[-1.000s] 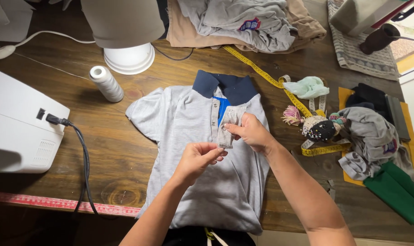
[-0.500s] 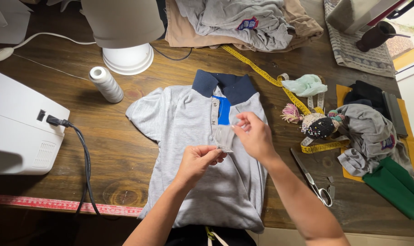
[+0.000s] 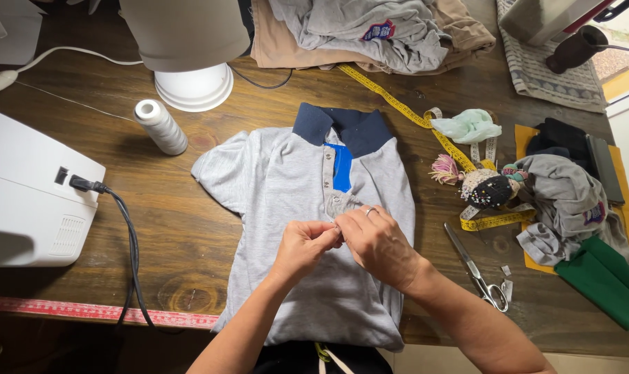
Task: Measuring and inspecting the placket of a polo shirt using a ruler
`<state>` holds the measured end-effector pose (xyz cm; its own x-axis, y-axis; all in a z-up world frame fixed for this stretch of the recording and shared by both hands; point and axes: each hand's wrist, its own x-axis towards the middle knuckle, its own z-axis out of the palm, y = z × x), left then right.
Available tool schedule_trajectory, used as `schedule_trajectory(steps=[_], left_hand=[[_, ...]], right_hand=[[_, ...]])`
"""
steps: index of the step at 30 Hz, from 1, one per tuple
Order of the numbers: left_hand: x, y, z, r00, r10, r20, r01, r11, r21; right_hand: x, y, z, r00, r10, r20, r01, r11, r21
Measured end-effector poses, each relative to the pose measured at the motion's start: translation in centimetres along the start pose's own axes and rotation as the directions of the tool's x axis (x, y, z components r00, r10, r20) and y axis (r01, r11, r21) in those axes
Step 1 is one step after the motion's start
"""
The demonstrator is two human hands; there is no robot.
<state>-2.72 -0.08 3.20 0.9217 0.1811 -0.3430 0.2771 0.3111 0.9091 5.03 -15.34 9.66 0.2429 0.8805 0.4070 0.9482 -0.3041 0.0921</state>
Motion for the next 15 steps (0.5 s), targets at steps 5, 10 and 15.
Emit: schedule_trajectory(steps=[5,10,15], left_hand=[[-0.9,1.7,0.4,1.000,-0.010,0.011,0.011,1.000,-0.028],[-1.3,1.8,0.2,1.000,-0.023,0.016,0.024,0.996,-0.084],[-1.6,1.6,-0.3,0.998,-0.048,0.031,0.052,0.984,-0.172]], right_hand=[[-0.2,0.5,0.6,0.988,0.153,0.029,-0.155,0.966,0.207],[-1.5,1.4,1.2,0.937,0.343,0.069,-0.343,0.857,0.385],[-3.0,1.9,-3.8,0.618,0.746,0.246,-0.766,0.501,0.404]])
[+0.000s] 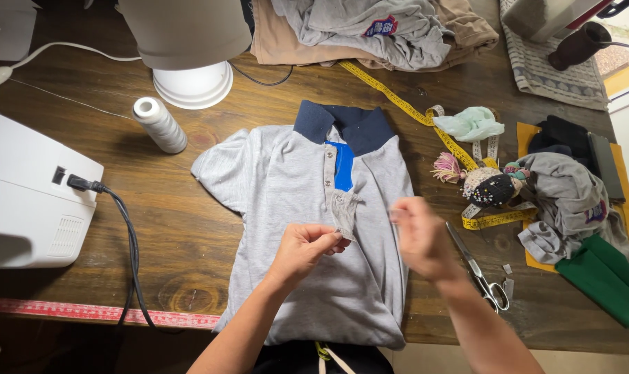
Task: Measuring and inspecting the placket of a polo shirt using a ruler
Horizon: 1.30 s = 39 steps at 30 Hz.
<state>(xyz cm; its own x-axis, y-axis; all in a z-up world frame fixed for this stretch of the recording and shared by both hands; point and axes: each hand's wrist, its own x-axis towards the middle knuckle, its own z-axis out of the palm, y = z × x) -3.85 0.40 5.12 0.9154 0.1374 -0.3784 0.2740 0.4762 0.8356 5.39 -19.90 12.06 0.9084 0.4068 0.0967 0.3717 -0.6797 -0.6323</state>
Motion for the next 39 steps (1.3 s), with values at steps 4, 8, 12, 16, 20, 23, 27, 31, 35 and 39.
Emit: schedule_trajectory(steps=[4,8,12,16,20,23,27,31,35,39], left_hand=[[-1.2,0.6,-0.9,0.998,-0.008,0.064,0.010,1.000,-0.028],[-1.7,0.0,-1.7,0.993,-0.114,0.040,0.118,0.988,-0.104],[-1.7,-0.7,-1.8,0.988,-0.152,0.026,0.153,0.983,-0.097],[-2.2,-0.5,-1.4,0.978,-0.209,0.006,0.208,0.972,-0.104],[-2.8,-0.2,-1.5,0.986,-0.140,0.089,0.153,0.976,-0.156],[-3.4,-0.3,-1.8,0.987,-0.117,0.108,0.136,0.973,-0.186],[-3.5,-0.4,-2.0,0.992,-0.091,0.086,0.104,0.982,-0.158],[-2.9,-0.3,-1.7,0.992,-0.063,0.110,0.077,0.988,-0.136],[-3.1,0.8,-1.3,0.954,-0.285,0.096,0.297,0.942,-0.156],[-3.6,4.2,-1.4,0.862,-0.452,0.227,0.505,0.797,-0.331]], right_hand=[[-5.5,3.5,-6.3,0.998,0.009,0.070,-0.014,0.998,0.063],[-10.6,6.5,-10.1,0.453,0.740,0.496,-0.202,0.628,-0.752],[-12.7,7.6,-10.0,0.725,0.530,0.440,-0.250,0.798,-0.549],[-6.7,-0.4,-2.1,0.668,0.596,0.447,-0.740,0.595,0.314],[-3.8,-2.4,4.1,0.612,0.403,0.680,-0.741,-0.008,0.672],[-3.0,-2.9,6.0,0.642,0.377,0.668,-0.705,-0.051,0.707],[-2.0,-2.9,6.6,0.664,0.456,0.593,-0.694,0.082,0.715],[-1.3,-2.7,7.5,0.706,0.433,0.560,-0.649,0.080,0.756],[-1.5,-4.1,5.9,0.958,0.263,0.117,-0.282,0.773,0.568],[-1.9,2.2,6.3,0.277,-0.956,-0.096,0.847,0.290,-0.446]])
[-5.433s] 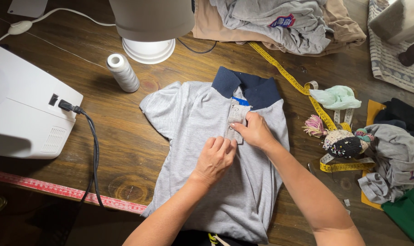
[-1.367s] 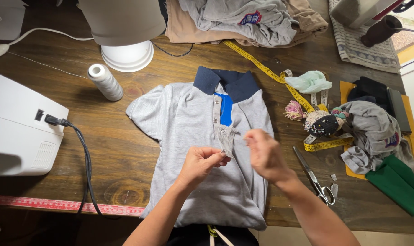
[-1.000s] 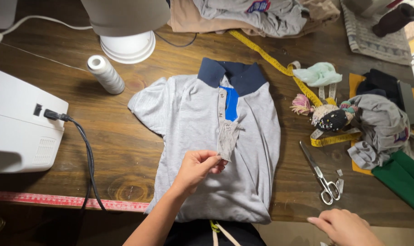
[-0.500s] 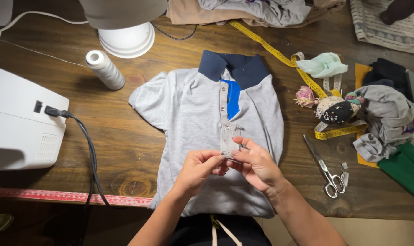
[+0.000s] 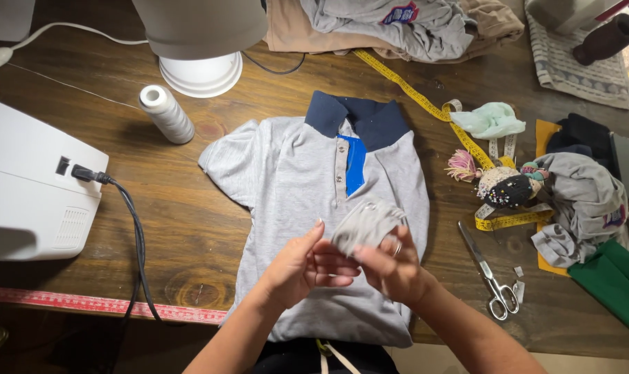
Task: Measuring and inspecting the placket of a polo shirt using a ruler
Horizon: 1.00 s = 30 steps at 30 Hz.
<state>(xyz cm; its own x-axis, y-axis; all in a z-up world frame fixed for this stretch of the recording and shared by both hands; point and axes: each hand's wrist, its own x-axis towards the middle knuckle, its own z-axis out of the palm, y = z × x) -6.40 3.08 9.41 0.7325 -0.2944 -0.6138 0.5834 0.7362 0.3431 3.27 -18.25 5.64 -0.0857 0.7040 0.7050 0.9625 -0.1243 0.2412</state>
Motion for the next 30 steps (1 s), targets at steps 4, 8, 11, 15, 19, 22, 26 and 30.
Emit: schedule_trajectory(steps=[4,8,11,15,19,22,26,30], left_hand=[[1.6,-1.4,-1.3,0.990,0.134,0.051,-0.138,0.987,0.087],[1.7,-1.7,-1.0,0.963,0.242,0.120,-0.255,0.961,0.104],[1.1,-1.5,-0.5,0.934,0.299,0.197,-0.329,0.933,0.147],[-0.6,-1.0,0.2,0.779,0.510,0.364,-0.621,0.706,0.340],[0.5,-2.7,-0.4,0.787,0.538,0.302,-0.602,0.776,0.188],[0.4,-3.0,-0.1,0.893,0.430,0.132,-0.450,0.856,0.255],[0.4,-3.2,-0.5,0.897,0.417,0.149,-0.440,0.875,0.200],[0.7,-3.5,-0.8,0.888,0.421,0.186,-0.448,0.882,0.144]], right_hand=[[2.5,0.5,-1.2,0.999,0.022,-0.046,-0.014,0.986,0.165],[1.0,-0.4,-1.6,0.996,0.066,0.057,-0.073,0.988,0.135],[0.4,-0.8,-2.3,0.988,0.116,0.099,-0.133,0.975,0.179],[3.7,-2.6,-4.4,0.927,0.314,0.203,-0.370,0.845,0.385],[4.0,-4.1,-4.5,0.859,0.475,0.192,-0.496,0.675,0.546],[4.7,-3.9,-5.0,0.936,0.323,0.139,-0.351,0.831,0.432],[5.2,-3.7,-5.8,0.981,0.193,0.027,-0.189,0.906,0.379],[7.1,-3.0,-6.4,0.703,0.672,0.231,-0.708,0.633,0.314]])
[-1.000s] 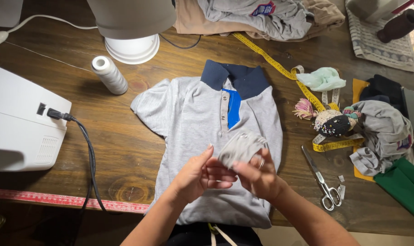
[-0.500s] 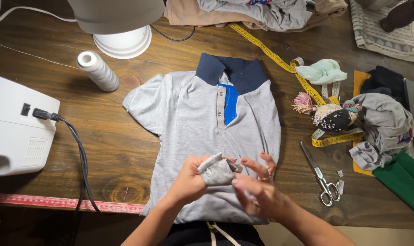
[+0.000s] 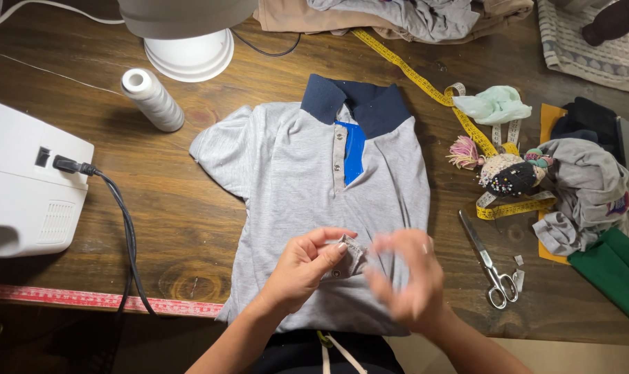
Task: Measuring and inspecting the placket of a polo shirt using a ruler
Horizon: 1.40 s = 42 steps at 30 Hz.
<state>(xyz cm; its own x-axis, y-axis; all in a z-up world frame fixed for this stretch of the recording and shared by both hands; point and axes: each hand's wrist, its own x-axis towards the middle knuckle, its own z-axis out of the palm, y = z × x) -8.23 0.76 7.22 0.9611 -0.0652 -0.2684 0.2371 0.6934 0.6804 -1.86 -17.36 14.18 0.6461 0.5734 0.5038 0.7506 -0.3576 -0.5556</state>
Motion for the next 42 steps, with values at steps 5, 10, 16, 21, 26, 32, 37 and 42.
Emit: schedule_trajectory(steps=[5,10,16,21,26,32,37,42], left_hand=[[0.4,-1.4,-0.5,0.998,0.069,0.007,-0.069,0.997,0.019],[0.7,-2.8,-0.5,0.992,0.098,-0.079,-0.097,0.995,0.021],[1.4,-4.4,-0.8,0.980,-0.033,-0.194,0.040,0.999,0.030],[2.1,-1.5,0.5,0.943,0.028,-0.332,0.170,0.817,0.550],[2.7,-2.3,-0.3,0.952,0.210,-0.221,0.095,0.484,0.870],[2.9,-2.6,0.0,0.922,0.366,-0.129,0.192,-0.140,0.971],[5.3,0.7,-0.6,0.770,0.610,0.186,0.055,-0.354,0.934],[6.4,-0.5,-2.6,0.730,0.652,0.206,0.015,-0.317,0.948]], right_hand=[[1.9,2.8,0.9,0.581,0.580,0.571,-0.812,0.459,0.360],[1.7,4.5,2.5,0.570,0.620,0.539,-0.816,0.507,0.278],[2.6,6.9,4.1,0.579,0.642,0.502,-0.792,0.589,0.159],[3.9,9.3,5.6,0.782,0.476,0.401,-0.532,0.846,0.033],[4.4,9.6,6.2,0.951,0.012,0.308,-0.010,1.000,-0.007],[4.7,10.3,6.1,0.959,-0.054,0.278,0.068,0.997,-0.040],[5.3,12.0,6.1,0.938,0.003,0.348,0.062,0.983,-0.174],[4.4,13.7,7.0,0.923,-0.042,0.382,0.108,0.982,-0.155]])
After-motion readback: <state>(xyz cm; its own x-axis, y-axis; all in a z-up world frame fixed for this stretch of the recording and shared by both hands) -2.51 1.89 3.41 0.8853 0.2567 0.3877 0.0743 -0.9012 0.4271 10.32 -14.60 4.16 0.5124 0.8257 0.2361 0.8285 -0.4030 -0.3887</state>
